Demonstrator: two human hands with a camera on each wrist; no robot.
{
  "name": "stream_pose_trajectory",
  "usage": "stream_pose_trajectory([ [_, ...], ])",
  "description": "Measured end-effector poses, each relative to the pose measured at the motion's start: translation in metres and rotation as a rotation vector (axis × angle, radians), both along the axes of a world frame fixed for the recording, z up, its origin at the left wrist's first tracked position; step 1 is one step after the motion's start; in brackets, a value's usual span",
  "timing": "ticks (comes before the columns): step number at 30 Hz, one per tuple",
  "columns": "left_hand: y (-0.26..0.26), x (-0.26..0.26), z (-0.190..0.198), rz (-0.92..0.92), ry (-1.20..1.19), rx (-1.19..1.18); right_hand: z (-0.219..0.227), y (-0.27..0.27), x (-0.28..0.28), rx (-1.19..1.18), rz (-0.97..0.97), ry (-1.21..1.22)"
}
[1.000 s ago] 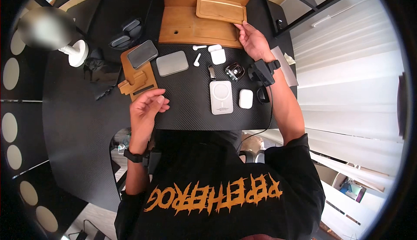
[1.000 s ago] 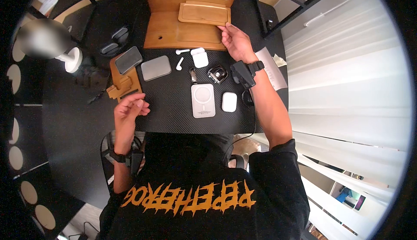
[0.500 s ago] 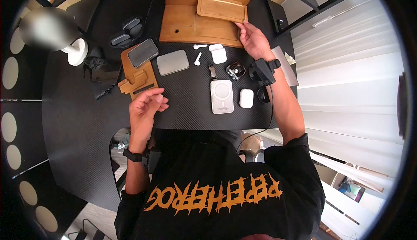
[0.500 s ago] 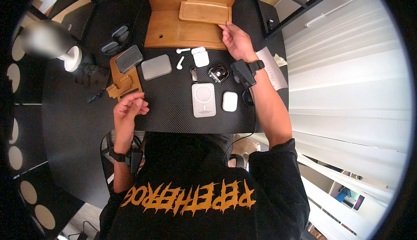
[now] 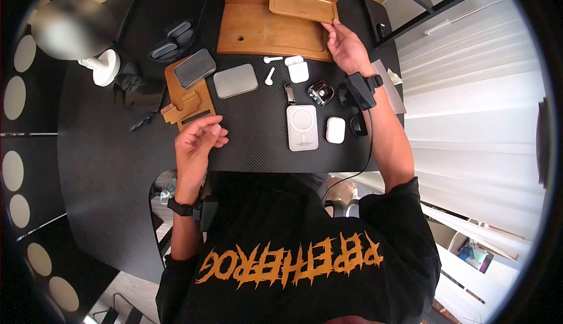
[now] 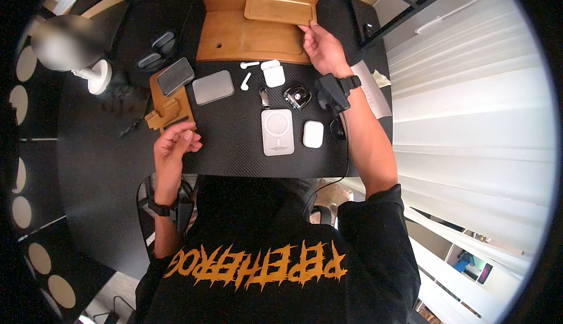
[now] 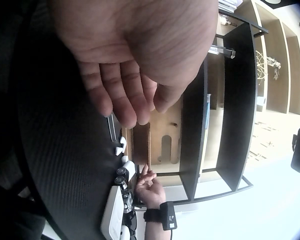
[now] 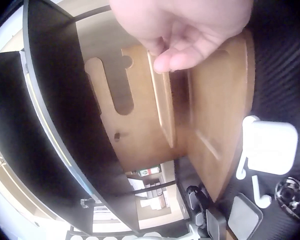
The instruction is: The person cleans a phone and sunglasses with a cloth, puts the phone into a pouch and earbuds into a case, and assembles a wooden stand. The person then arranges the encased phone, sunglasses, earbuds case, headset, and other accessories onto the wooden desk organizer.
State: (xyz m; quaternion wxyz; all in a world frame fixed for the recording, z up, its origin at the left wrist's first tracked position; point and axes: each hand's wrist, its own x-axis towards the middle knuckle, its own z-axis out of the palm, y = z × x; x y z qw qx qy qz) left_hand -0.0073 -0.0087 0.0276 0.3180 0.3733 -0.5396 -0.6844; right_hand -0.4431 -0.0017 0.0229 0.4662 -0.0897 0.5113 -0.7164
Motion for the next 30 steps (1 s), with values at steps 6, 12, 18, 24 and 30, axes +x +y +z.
stream_pose_trajectory([
  [6,0.000,0.002,-0.002,0.007,0.006,0.004,-0.003,-0.001,-0.006,-0.026,0.024,-0.032],
  [12,-0.001,0.002,0.002,0.013,-0.014,-0.025,-0.012,0.001,-0.011,-0.001,0.048,-0.005],
  [18,-0.014,0.008,-0.008,0.253,-0.128,-0.258,-0.023,0.007,-0.019,0.065,0.055,0.071],
  [24,-0.022,0.014,0.009,0.433,-0.693,-0.883,-0.018,0.012,-0.013,0.051,0.106,0.026],
  [30,-0.024,0.011,0.014,0.306,-0.773,-0.947,-0.013,0.022,-0.009,0.045,0.115,0.025],
])
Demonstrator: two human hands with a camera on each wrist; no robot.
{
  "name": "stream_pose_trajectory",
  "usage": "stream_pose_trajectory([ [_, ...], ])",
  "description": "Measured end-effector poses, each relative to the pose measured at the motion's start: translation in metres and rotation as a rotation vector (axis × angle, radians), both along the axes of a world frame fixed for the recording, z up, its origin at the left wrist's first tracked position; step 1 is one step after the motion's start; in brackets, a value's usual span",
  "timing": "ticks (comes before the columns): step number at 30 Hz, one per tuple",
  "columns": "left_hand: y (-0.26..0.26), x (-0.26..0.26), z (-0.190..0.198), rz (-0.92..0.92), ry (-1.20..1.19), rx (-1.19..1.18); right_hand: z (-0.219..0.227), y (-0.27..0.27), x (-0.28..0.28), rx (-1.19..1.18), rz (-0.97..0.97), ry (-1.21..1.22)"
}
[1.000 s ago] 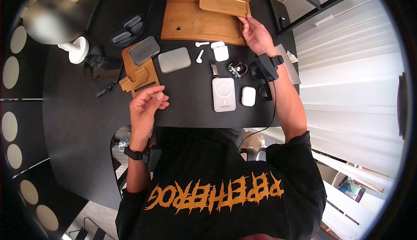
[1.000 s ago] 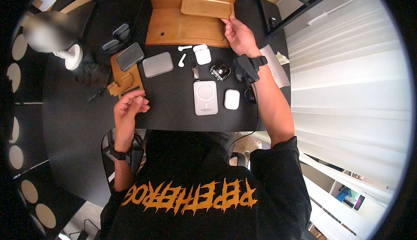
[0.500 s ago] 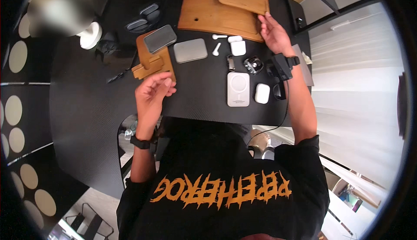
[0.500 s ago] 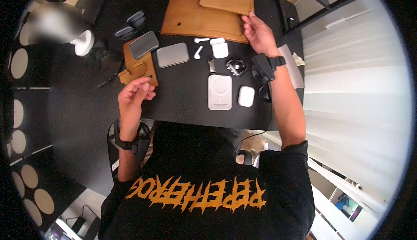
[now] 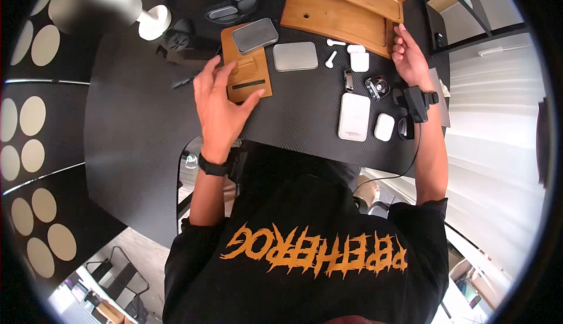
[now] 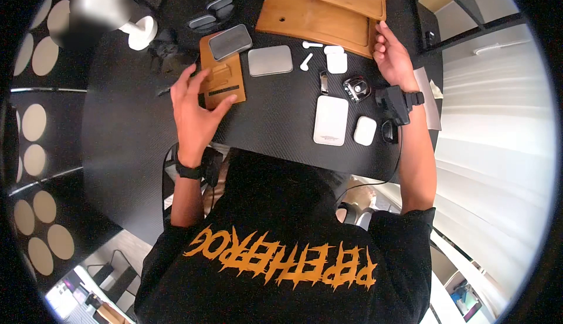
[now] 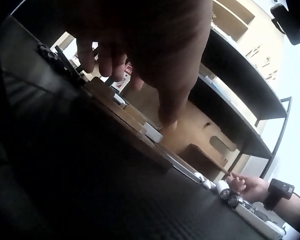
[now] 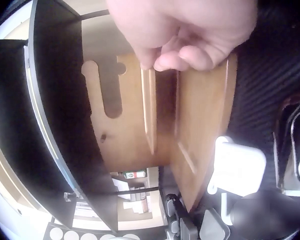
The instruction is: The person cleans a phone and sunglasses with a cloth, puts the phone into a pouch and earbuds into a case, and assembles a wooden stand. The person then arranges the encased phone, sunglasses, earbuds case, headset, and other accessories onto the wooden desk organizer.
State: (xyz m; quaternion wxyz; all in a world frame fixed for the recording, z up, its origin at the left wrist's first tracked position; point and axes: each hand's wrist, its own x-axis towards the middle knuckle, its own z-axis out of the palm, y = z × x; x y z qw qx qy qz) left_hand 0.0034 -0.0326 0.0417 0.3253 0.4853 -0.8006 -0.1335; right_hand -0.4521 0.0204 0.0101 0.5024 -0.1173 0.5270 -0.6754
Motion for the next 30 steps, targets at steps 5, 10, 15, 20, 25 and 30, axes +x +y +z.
stream_pose_trajectory([
  [5,-0.005,0.003,-0.008,-0.093,-0.105,-0.048,0.012,0.006,0.008,0.015,-0.023,-0.010],
  [10,-0.017,-0.004,-0.006,-0.126,-0.128,0.005,0.016,0.012,0.015,-0.008,-0.001,-0.019],
  [15,-0.027,-0.019,-0.013,-0.160,-0.160,-0.004,0.021,0.020,0.024,-0.003,-0.006,-0.002],
  [20,-0.027,-0.030,-0.021,-0.126,-0.169,-0.010,0.030,0.025,0.040,0.004,0.017,0.090],
  [25,-0.018,-0.029,-0.012,-0.103,-0.205,0.019,0.036,0.023,0.056,-0.044,0.127,0.196],
  [30,-0.002,-0.017,-0.003,-0.131,-0.226,0.108,0.044,0.022,0.072,-0.056,0.185,0.210],
])
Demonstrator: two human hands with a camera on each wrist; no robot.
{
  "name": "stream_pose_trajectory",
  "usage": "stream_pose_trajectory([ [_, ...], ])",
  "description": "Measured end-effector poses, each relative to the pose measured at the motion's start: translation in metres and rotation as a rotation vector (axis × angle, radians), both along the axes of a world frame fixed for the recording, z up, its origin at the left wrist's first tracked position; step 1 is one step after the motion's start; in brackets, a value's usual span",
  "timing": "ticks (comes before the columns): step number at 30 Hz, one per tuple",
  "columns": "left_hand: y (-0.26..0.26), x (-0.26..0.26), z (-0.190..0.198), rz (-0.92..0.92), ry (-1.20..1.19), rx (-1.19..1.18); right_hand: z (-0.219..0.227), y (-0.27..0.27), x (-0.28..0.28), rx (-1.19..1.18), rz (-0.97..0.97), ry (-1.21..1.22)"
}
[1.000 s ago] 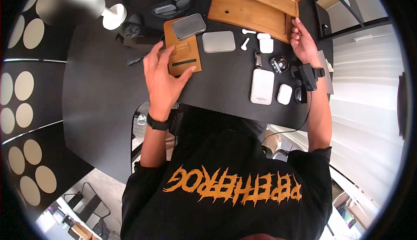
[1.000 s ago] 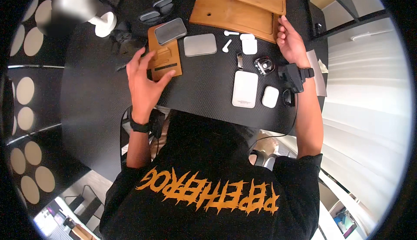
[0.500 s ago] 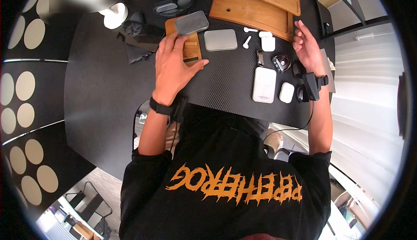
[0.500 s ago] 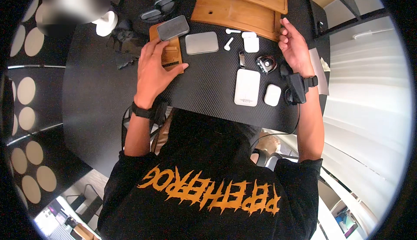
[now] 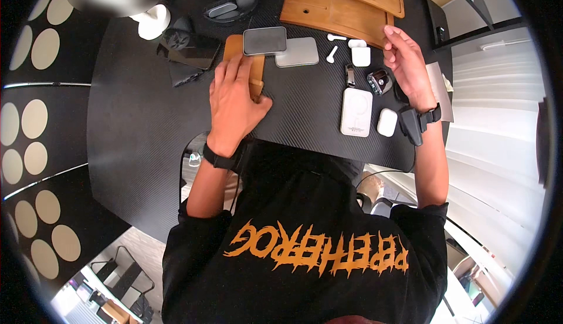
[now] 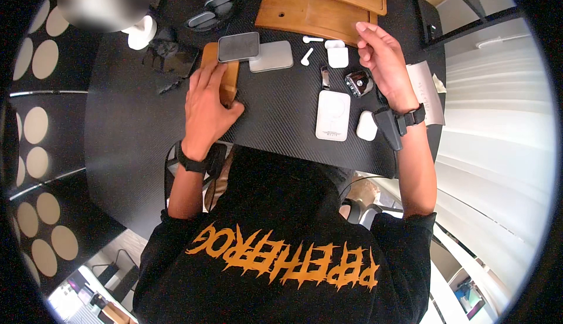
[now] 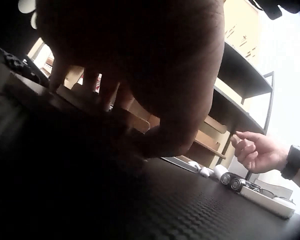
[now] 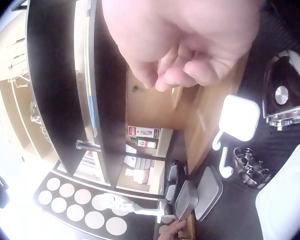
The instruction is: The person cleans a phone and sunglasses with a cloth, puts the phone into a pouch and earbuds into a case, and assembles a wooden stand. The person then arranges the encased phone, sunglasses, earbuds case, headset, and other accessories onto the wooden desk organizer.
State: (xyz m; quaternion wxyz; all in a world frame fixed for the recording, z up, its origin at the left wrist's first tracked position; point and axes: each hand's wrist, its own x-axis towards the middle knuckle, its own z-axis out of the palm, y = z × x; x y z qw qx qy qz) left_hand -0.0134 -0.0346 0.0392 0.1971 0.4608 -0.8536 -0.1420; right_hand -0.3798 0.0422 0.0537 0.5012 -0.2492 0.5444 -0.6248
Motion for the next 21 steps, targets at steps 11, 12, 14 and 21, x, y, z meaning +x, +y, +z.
stream_pose_trajectory([
  [11,0.001,0.012,0.031,-0.063,-0.250,0.101,0.004,0.001,0.020,0.015,0.078,0.142],
  [12,-0.003,0.010,0.033,-0.078,-0.313,0.132,0.005,0.001,0.023,0.013,0.094,0.160],
  [14,-0.009,0.009,0.026,-0.093,-0.322,0.097,0.005,0.003,0.024,0.011,0.108,0.179],
  [21,-0.019,0.007,0.026,-0.116,-0.310,0.101,-0.001,0.013,0.021,0.017,0.110,0.211],
])
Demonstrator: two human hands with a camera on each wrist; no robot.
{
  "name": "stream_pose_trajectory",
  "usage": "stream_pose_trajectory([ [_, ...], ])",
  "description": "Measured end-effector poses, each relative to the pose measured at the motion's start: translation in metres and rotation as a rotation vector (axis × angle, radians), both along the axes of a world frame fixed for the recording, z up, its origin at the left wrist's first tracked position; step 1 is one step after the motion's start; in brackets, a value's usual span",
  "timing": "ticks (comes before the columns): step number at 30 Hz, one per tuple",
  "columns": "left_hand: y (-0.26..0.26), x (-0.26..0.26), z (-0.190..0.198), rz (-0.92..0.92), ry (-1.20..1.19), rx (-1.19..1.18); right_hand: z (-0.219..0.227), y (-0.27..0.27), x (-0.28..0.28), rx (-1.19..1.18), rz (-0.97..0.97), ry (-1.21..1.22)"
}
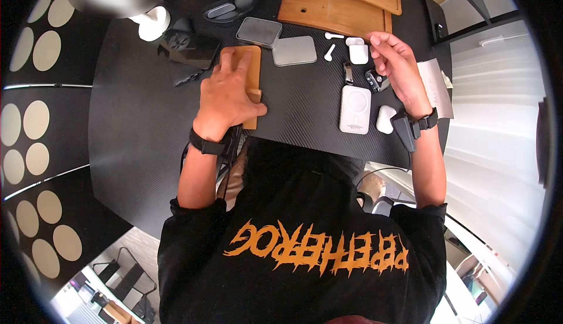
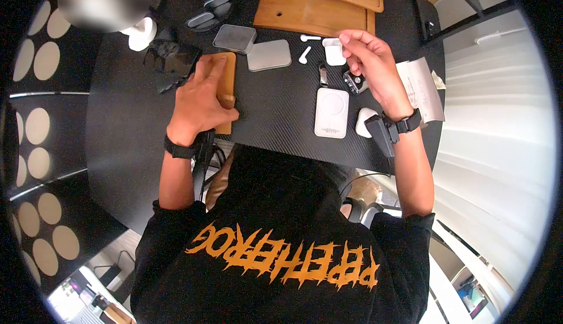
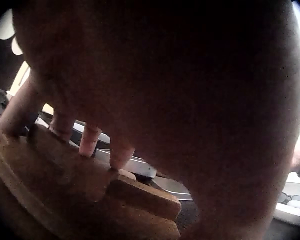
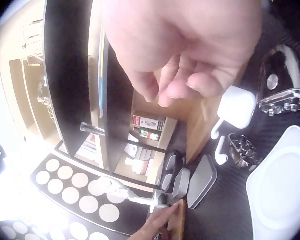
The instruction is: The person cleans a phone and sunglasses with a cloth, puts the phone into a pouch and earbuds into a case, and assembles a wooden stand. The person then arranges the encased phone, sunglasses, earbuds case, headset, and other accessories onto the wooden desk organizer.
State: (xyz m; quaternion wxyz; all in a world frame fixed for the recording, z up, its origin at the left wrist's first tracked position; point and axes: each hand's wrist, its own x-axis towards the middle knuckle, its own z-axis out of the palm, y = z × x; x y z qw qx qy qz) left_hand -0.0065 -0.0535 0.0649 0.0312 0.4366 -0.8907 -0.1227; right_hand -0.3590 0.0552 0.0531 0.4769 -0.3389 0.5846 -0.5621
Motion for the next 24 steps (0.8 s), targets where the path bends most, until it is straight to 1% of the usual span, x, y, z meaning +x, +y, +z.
stream_pose_trajectory([
  [1,-0.001,0.002,-0.003,-0.002,0.000,-0.001,0.001,0.001,0.000,-0.004,0.004,0.001],
  [3,-0.001,0.008,-0.007,0.042,0.132,-0.042,0.003,0.003,0.000,0.002,-0.009,0.004],
  [4,-0.001,0.010,-0.006,0.040,0.131,-0.041,0.003,0.004,0.000,0.010,-0.018,0.006],
  [6,0.000,0.014,-0.004,0.114,0.216,-0.070,0.003,0.005,-0.002,0.006,-0.012,0.007],
  [10,0.000,0.022,-0.007,0.147,0.270,-0.095,-0.001,0.005,-0.004,-0.015,0.005,-0.005],
  [12,0.002,0.022,-0.003,0.252,0.243,-0.047,0.000,0.004,-0.002,-0.007,0.003,-0.010],
  [13,0.002,0.023,-0.004,0.254,0.242,-0.046,0.000,0.004,-0.001,0.002,-0.001,-0.014],
  [15,0.001,0.023,-0.010,0.340,0.293,-0.034,0.000,0.004,0.000,0.006,-0.004,-0.013],
  [18,0.002,0.029,-0.014,0.309,0.347,-0.067,0.000,0.004,0.001,0.010,-0.010,-0.014],
  [19,0.003,0.030,-0.009,0.308,0.347,-0.064,0.000,0.004,0.001,0.010,-0.011,-0.015],
  [21,0.007,0.034,0.006,0.262,0.351,0.038,-0.001,0.005,-0.002,0.006,-0.013,-0.015],
  [22,0.008,0.037,0.009,0.262,0.350,0.040,-0.002,0.005,-0.002,0.000,-0.011,-0.016],
  [24,0.008,0.044,0.012,0.194,0.317,0.077,0.000,0.006,-0.002,-0.001,-0.014,-0.014],
])
